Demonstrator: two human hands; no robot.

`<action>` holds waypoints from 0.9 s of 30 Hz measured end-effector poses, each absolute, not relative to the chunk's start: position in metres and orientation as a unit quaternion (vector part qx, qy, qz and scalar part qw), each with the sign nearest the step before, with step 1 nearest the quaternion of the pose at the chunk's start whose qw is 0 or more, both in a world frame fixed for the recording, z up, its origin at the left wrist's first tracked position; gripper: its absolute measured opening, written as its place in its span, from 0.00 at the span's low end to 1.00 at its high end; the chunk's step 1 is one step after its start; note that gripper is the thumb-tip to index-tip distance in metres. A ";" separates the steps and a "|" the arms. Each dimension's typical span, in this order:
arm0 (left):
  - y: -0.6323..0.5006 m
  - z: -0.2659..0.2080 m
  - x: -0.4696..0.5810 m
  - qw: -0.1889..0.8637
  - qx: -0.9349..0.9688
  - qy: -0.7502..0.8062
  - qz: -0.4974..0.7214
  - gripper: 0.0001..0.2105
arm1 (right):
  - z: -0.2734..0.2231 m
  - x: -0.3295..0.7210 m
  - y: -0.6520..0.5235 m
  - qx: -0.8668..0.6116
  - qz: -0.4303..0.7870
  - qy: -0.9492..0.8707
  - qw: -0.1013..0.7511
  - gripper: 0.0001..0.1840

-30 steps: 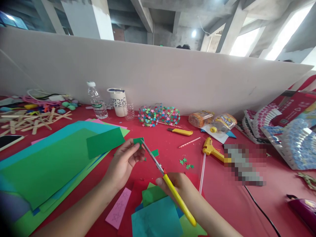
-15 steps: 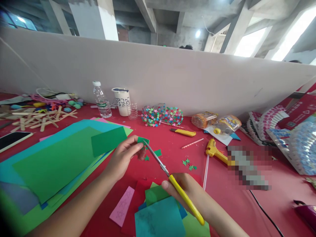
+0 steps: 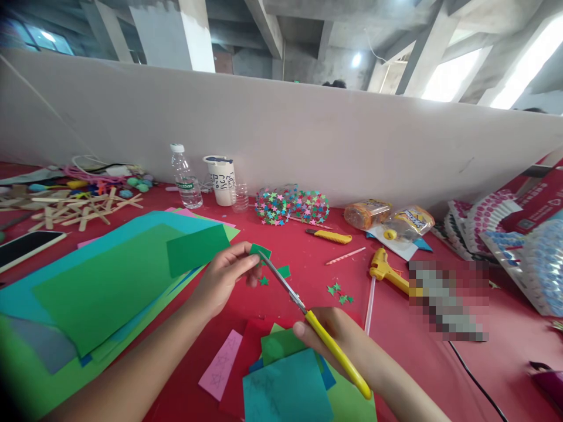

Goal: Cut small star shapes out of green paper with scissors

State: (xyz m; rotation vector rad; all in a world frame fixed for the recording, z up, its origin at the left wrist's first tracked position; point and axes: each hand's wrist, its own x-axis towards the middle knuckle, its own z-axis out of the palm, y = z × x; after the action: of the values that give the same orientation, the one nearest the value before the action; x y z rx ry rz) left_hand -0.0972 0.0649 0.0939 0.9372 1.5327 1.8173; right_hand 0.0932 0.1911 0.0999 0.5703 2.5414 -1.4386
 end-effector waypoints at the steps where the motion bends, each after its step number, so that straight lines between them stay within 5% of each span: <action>1: 0.065 0.093 -0.097 0.292 0.347 0.571 0.684 0.07 | 0.100 0.093 0.192 0.189 -0.481 0.852 0.087 0.27; 19: 0.069 0.087 -0.089 0.393 0.234 0.475 0.751 0.06 | 0.091 0.089 0.179 0.255 -0.535 0.805 0.035 0.32; 27: 0.069 0.092 -0.089 0.301 0.282 0.534 0.738 0.06 | 0.085 0.085 0.187 0.250 -0.509 0.821 0.066 0.29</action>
State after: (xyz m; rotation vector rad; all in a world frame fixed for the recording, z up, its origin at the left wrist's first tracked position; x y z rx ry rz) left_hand -0.0886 0.0686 0.0915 0.7496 1.4178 1.9578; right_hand 0.0853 0.1875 0.0855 0.7540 2.4751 -1.5352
